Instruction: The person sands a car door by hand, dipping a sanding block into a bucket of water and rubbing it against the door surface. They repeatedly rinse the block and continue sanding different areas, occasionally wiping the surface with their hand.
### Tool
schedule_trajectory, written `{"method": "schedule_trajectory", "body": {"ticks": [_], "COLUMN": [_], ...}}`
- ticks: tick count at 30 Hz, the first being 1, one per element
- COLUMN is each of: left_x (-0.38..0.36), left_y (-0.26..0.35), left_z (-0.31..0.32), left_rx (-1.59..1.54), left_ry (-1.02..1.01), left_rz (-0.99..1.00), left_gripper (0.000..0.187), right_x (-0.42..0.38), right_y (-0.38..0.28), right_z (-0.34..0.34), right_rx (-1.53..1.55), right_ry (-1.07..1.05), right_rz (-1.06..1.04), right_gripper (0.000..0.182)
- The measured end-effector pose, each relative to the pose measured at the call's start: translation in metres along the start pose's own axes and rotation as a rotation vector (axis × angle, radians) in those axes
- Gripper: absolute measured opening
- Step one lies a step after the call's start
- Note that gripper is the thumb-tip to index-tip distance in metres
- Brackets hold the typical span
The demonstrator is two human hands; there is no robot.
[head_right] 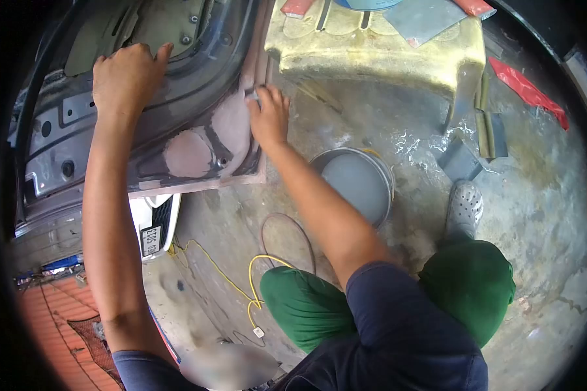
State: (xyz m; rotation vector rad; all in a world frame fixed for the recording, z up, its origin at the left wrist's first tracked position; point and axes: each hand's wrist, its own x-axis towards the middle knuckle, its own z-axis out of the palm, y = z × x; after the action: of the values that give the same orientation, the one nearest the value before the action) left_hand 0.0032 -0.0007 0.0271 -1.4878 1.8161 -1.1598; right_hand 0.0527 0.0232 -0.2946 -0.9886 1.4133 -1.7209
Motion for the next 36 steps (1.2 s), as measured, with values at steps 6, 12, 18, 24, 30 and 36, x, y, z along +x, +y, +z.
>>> {"method": "schedule_trajectory", "body": {"ticks": [6,12,18,24,30,36], "left_x": [-0.003,-0.002,-0.003,-0.001,-0.002,0.0], "left_y": [-0.001,-0.003,-0.002,0.0,-0.003,-0.003], "left_z": [0.004,0.007,0.002,0.0,0.006,0.002], "left_rx": [0.066,0.055,0.068,0.068,0.071,0.057], "left_ry": [0.13,0.115,0.092,0.045,0.104,-0.017], "left_rz": [0.041,0.039,0.034,0.02,0.037,0.04], "left_gripper": [0.052,0.052,0.052,0.053,0.051,0.057], "right_x": [-0.05,-0.021,-0.031,-0.045,-0.017,-0.021], "right_y": [-0.008,-0.003,-0.002,0.001,0.002,-0.002], "right_z": [-0.008,0.015,0.004,0.008,0.011,0.01], "right_rx": [0.138,0.226,0.264,0.297,0.295,0.149], "right_ry": [-0.084,-0.015,-0.093,-0.025,-0.029,-0.023], "right_rz": [-0.043,0.07,0.078,0.061,0.014,-0.05], "right_gripper": [0.034,0.035,0.037,0.036,0.034,0.036]}}
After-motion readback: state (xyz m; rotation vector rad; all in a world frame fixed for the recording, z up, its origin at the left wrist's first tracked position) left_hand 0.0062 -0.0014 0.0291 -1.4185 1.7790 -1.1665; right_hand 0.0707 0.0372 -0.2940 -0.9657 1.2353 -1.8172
